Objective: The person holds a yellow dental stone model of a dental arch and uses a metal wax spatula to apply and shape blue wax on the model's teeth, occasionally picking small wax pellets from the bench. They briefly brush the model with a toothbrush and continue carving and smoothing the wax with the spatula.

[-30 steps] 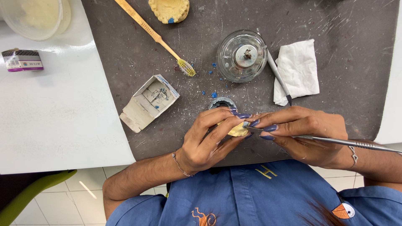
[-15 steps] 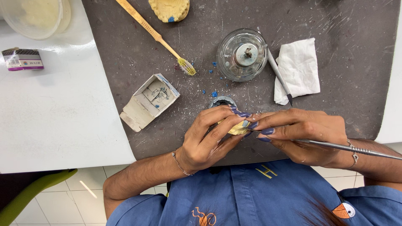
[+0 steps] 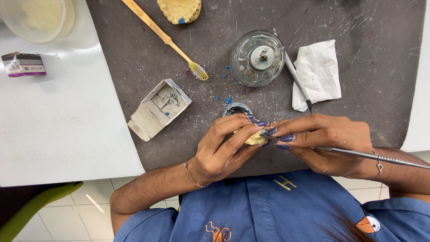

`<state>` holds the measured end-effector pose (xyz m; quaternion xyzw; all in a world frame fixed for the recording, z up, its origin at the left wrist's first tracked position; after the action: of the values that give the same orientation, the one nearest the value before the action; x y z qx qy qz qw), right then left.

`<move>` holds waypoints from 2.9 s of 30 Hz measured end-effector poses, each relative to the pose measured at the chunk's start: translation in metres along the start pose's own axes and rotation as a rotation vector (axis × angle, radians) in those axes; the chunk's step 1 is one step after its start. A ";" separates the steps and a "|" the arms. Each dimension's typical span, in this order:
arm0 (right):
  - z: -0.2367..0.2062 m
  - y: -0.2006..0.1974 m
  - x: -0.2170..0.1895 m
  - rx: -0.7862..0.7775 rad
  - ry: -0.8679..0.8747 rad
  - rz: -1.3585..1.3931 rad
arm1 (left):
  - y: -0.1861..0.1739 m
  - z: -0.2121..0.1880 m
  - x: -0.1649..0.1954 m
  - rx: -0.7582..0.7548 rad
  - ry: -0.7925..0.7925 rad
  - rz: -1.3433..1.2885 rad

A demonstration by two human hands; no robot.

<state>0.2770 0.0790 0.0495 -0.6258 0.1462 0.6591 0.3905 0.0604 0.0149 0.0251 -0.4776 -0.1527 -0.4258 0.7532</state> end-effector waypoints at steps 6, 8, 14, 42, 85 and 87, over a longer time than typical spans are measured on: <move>-0.001 -0.001 0.004 -0.035 -0.011 -0.035 | 0.002 -0.001 0.000 -0.005 -0.003 0.001; -0.001 -0.001 0.001 -0.020 -0.066 0.014 | 0.001 -0.001 0.000 -0.007 -0.005 -0.002; 0.000 -0.002 0.005 -0.096 0.135 -0.110 | 0.000 -0.001 0.000 -0.007 0.000 -0.019; 0.006 -0.004 -0.003 -0.065 -0.134 0.051 | 0.000 0.001 -0.001 -0.018 -0.035 -0.087; -0.006 -0.028 -0.005 0.034 -0.092 0.331 | 0.014 -0.005 -0.013 -0.119 -0.618 -0.812; -0.006 -0.028 -0.001 0.035 -0.073 0.281 | 0.016 -0.007 -0.014 -0.103 -0.612 -0.907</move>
<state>0.3008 0.0927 0.0573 -0.5679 0.2297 0.7269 0.3104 0.0634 0.0185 0.0029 -0.5022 -0.5342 -0.5563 0.3911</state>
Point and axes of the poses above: each hand's wrist, its own z-axis towards the middle knuckle, its own y-axis out of the palm, x = y × z, the point moved 4 cm from there along z, towards the middle knuckle, and after that the axes turned 14 degrees about z, right-handed, at the moved point
